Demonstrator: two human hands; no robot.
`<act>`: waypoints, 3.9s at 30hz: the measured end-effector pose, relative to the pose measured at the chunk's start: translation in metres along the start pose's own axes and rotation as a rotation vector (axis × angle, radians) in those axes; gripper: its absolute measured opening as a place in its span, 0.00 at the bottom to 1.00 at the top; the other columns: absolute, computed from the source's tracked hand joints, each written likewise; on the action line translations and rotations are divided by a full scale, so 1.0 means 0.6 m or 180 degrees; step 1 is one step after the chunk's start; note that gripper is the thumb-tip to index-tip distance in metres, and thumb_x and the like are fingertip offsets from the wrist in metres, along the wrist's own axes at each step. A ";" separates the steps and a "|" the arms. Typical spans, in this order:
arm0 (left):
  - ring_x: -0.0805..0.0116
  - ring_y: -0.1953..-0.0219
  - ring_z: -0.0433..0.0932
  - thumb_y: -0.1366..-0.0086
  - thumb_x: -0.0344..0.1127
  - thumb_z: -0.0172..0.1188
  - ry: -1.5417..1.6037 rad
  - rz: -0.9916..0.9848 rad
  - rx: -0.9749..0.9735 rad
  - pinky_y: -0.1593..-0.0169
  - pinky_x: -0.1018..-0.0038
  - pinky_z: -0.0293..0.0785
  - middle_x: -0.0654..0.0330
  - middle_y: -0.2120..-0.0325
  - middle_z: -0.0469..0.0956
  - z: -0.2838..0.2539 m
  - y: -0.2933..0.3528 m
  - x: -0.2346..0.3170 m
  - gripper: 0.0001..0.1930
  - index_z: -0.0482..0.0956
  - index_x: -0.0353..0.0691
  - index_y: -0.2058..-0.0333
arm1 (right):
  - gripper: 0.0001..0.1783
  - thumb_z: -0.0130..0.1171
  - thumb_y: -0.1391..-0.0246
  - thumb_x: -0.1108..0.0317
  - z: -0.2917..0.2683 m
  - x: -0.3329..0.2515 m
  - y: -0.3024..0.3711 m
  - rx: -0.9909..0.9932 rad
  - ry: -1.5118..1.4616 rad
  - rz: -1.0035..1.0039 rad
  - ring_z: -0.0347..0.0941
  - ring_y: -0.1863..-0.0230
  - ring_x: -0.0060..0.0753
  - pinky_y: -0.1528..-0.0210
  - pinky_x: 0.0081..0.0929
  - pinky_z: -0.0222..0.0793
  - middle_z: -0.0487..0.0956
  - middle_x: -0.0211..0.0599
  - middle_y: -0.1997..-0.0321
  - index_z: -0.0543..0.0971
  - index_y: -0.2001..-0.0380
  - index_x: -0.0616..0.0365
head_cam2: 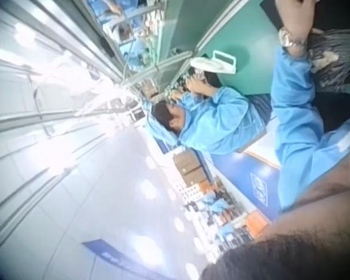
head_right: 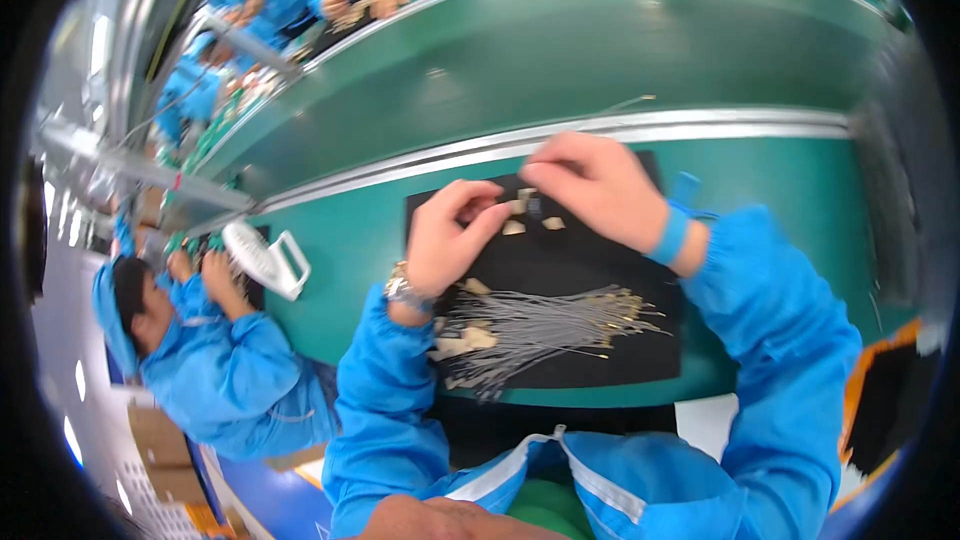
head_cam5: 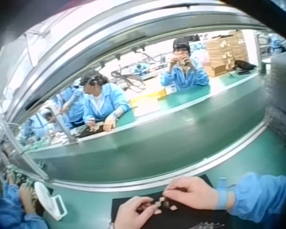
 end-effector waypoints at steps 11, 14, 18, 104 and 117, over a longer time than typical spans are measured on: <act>0.55 0.58 0.76 0.39 0.40 0.63 -0.1603 0.0266 0.0835 0.54 0.62 0.71 0.58 0.65 0.80 -0.082 -0.002 -0.059 0.12 0.80 0.39 0.62 | 0.08 0.60 0.44 0.69 -0.025 0.057 -0.009 0.0220 -0.0549 0.0601 0.69 0.65 0.16 0.62 0.16 0.64 0.78 0.27 0.67 0.80 0.65 0.64; 0.54 0.55 0.75 0.39 0.42 0.62 -0.1957 -0.0079 0.0631 0.54 0.59 0.70 0.60 0.61 0.79 -0.086 -0.001 -0.097 0.10 0.81 0.45 0.63 | 0.09 0.60 0.43 0.68 -0.031 0.064 -0.009 0.0254 -0.0544 0.0558 0.70 0.65 0.17 0.61 0.18 0.65 0.78 0.28 0.67 0.80 0.65 0.63; 0.56 0.52 0.72 0.41 0.46 0.62 -0.2317 -0.0337 0.0058 0.52 0.58 0.68 0.61 0.60 0.77 -0.096 0.003 -0.134 0.12 0.82 0.48 0.62 | 0.08 0.59 0.43 0.68 -0.030 0.073 -0.007 0.0270 -0.0512 0.0667 0.70 0.65 0.18 0.61 0.19 0.66 0.77 0.27 0.67 0.80 0.66 0.63; 0.57 0.67 0.73 0.41 0.35 0.63 -0.1549 0.0546 0.0544 0.61 0.64 0.70 0.59 0.74 0.76 -0.071 -0.047 -0.116 0.06 0.79 0.39 0.73 | 0.06 0.56 0.42 0.73 -0.041 0.070 -0.008 0.0071 -0.0691 0.0427 0.69 0.60 0.22 0.55 0.20 0.64 0.76 0.31 0.62 0.78 0.70 0.65; 0.57 0.67 0.73 0.40 0.36 0.63 -0.1501 0.0523 0.0508 0.62 0.63 0.70 0.59 0.73 0.77 -0.073 -0.047 -0.117 0.07 0.80 0.39 0.73 | 0.06 0.57 0.42 0.73 -0.041 0.066 -0.007 0.0059 -0.0663 0.0387 0.70 0.60 0.22 0.55 0.19 0.64 0.76 0.31 0.62 0.78 0.69 0.66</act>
Point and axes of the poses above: each hand's wrist, its own y-axis away from the middle knuckle, its own z-axis out of the palm, x = y × z, the point moved 9 cm from there along -y, towards the middle knuckle
